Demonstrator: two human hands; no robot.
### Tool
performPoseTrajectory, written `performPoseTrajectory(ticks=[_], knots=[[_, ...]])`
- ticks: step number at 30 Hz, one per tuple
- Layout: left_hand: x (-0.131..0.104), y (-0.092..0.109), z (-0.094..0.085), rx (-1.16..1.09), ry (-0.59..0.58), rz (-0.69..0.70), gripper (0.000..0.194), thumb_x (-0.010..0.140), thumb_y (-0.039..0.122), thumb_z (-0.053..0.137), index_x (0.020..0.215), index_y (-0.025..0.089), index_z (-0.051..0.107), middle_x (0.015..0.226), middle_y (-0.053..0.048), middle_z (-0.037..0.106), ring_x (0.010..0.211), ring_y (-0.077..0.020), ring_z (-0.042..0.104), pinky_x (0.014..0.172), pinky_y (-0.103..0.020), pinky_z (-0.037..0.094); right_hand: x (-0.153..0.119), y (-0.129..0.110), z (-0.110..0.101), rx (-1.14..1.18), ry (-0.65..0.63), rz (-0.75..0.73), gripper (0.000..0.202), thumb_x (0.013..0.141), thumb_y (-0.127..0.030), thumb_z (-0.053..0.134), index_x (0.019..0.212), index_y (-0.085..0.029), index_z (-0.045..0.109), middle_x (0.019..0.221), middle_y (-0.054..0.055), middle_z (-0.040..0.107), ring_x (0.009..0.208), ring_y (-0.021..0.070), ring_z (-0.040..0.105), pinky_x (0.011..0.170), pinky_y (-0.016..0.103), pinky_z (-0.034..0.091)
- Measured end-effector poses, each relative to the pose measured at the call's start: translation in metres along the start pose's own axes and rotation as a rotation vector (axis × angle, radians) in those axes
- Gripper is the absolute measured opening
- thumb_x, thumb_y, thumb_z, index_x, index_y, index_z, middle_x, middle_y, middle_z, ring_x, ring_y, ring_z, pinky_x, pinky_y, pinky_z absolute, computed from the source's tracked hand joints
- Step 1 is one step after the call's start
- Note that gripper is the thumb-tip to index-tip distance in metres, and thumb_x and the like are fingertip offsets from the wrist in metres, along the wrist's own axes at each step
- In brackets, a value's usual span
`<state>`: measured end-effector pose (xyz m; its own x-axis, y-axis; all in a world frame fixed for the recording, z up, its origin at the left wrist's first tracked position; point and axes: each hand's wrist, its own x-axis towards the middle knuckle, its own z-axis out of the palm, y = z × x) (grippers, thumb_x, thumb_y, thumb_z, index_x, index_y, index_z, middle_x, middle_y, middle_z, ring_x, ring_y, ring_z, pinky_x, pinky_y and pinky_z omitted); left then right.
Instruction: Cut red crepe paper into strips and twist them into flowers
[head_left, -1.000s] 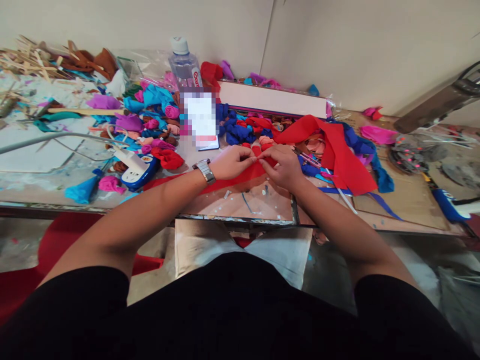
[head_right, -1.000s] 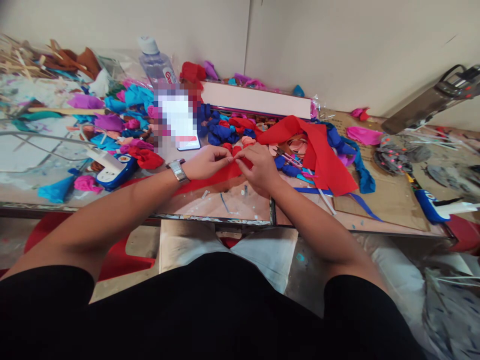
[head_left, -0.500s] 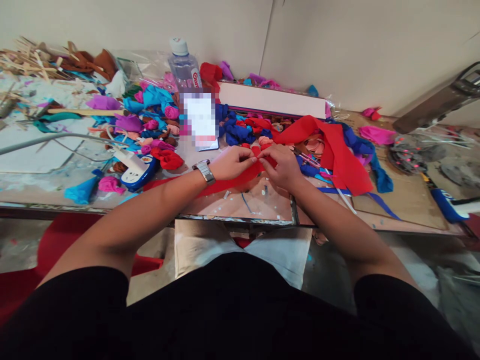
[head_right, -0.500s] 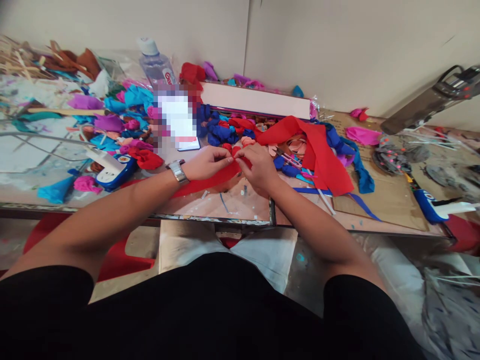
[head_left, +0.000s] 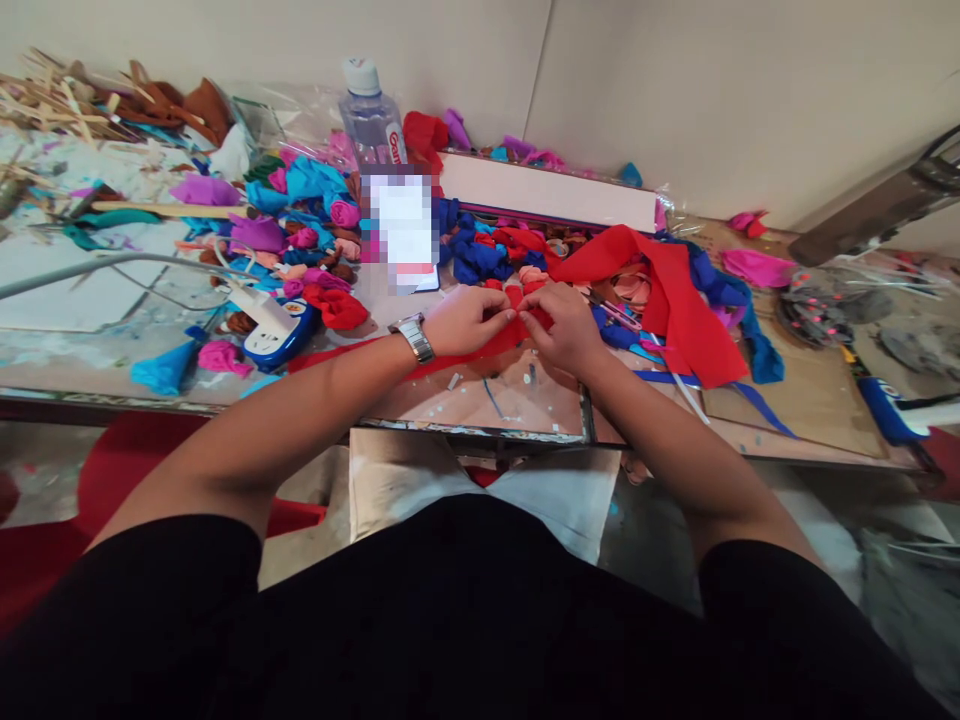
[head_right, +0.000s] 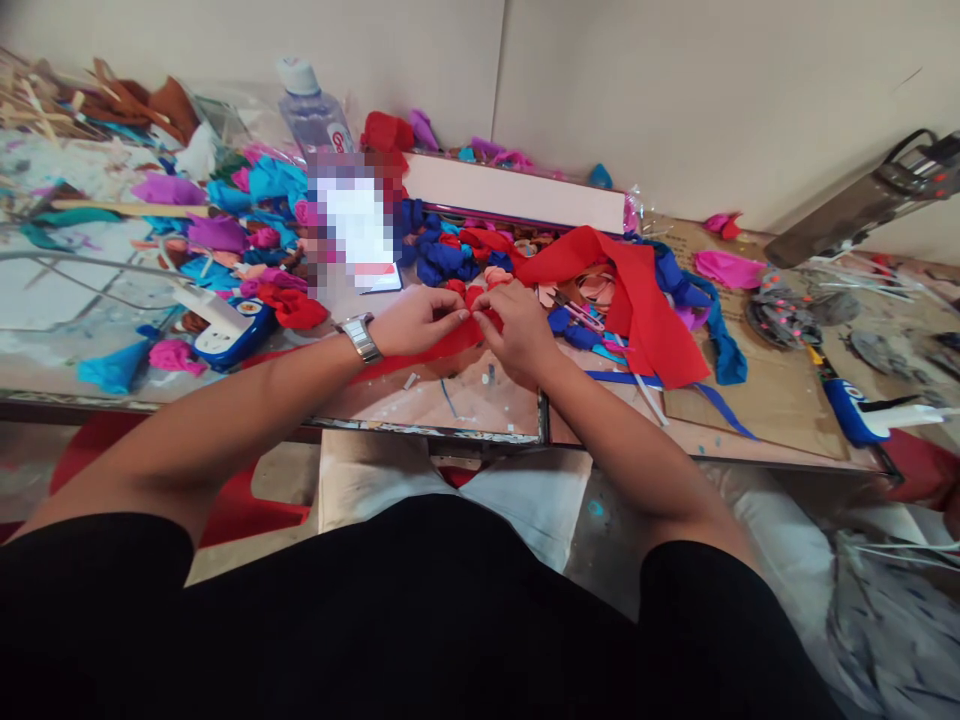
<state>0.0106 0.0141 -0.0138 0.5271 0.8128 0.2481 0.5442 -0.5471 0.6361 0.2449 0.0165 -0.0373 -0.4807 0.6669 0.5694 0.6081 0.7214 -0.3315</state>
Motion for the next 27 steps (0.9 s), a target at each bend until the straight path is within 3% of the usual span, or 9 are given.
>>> performPoseTrajectory(ticks=[8,15,24,27], knots=[[-0.0008,-0.0015,0.0027,0.059,0.002,0.034,0.039,0.1,0.052,0.059,0.082,0.019,0.065,0.069,0.0,0.058,0.062,-0.0144,0.043,0.065,-0.034,0.029,-0.0001,0.0013,0.0,0.009,0.027,-0.037,0.019,0.108,-0.04,0.06,0.099,-0.026,0.068,0.103,0.012,0.079,0.103,0.0328,0.069,0.094,0.049,0.052],[-0.0041,0.0005,0.0014,0.281,-0.01,0.153,0.04,0.105,0.044,0.049,0.105,0.017,0.078,0.089,-0.01,0.078,0.077,-0.0234,0.065,0.071,-0.037,0.035,0.0001,0.002,-0.0006,0.025,0.006,-0.014,0.019,0.106,-0.04,0.061,0.098,-0.025,0.07,0.1,0.011,0.08,0.099,0.0331,0.07,0.093,0.05,0.051],[-0.0045,0.0038,-0.0013,0.321,0.005,0.096,0.047,0.109,0.043,0.042,0.096,0.018,0.08,0.084,-0.011,0.078,0.074,-0.0231,0.067,0.07,-0.038,0.035,-0.0005,-0.0011,-0.001,0.051,0.018,0.022,0.024,0.105,-0.044,0.063,0.098,-0.024,0.074,0.097,0.01,0.08,0.094,0.0299,0.071,0.088,0.046,0.05],[-0.0046,0.0019,-0.0005,0.299,0.036,0.111,0.048,0.109,0.043,0.042,0.103,0.018,0.082,0.093,-0.012,0.082,0.081,-0.0243,0.072,0.073,-0.038,0.039,-0.0003,-0.0005,-0.0009,0.064,0.028,0.027,0.024,0.105,-0.045,0.063,0.097,-0.025,0.074,0.098,0.009,0.081,0.094,0.03,0.071,0.09,0.047,0.051]])
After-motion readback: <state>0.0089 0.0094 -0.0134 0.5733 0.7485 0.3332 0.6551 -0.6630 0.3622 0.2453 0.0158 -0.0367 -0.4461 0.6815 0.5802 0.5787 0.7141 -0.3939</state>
